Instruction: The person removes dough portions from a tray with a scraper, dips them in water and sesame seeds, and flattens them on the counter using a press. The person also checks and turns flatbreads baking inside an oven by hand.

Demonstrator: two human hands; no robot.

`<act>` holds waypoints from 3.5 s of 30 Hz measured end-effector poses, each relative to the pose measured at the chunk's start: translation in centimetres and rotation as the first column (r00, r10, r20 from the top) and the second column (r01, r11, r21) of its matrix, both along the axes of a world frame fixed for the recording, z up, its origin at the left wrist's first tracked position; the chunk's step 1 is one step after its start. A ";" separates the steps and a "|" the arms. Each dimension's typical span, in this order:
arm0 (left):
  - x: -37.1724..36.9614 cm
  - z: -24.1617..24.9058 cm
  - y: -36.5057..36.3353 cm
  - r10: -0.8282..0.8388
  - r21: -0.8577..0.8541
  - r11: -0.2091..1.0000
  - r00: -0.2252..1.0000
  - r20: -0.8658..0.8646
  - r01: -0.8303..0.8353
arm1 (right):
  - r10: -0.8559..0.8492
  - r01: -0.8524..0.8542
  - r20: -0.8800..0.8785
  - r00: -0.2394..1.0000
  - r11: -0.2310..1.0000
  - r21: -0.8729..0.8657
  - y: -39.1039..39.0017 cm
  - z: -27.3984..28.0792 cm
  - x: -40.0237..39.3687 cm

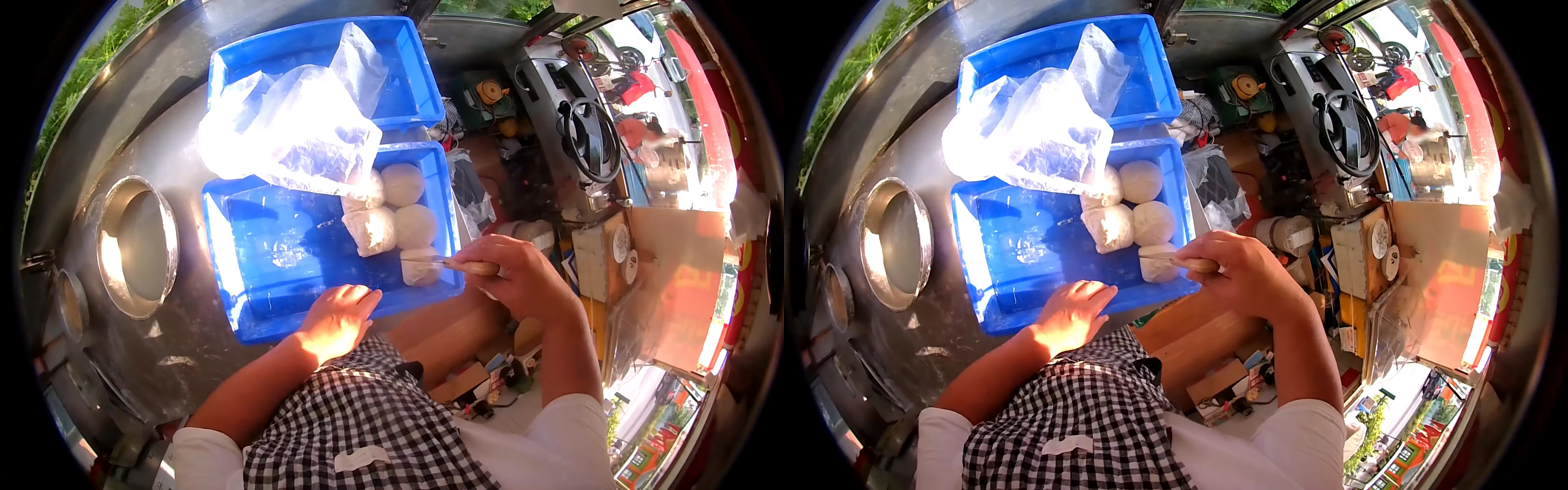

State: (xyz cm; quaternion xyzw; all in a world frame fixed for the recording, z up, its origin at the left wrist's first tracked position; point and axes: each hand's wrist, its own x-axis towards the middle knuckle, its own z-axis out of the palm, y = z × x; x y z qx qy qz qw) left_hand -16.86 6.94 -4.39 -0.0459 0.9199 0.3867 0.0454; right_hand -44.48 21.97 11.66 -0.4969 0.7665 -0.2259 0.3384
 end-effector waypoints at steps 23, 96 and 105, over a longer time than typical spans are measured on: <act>-7.7 -3.8 5.8 -0.035 -0.148 0.988 0.997 0.062 0.043 | 0.087 -0.090 -0.087 0.992 0.996 -0.028 -0.7 -4.1 -1.5; -7.5 -3.9 5.2 0.020 -0.156 0.987 0.989 -0.146 -0.043 | -0.736 0.737 0.150 0.661 0.674 0.057 6.0 -10.5 2.1; -7.3 -3.4 5.0 0.123 0.006 0.992 0.991 -0.047 -0.123 | -0.729 0.746 0.314 0.608 0.660 0.088 7.2 -10.4 1.0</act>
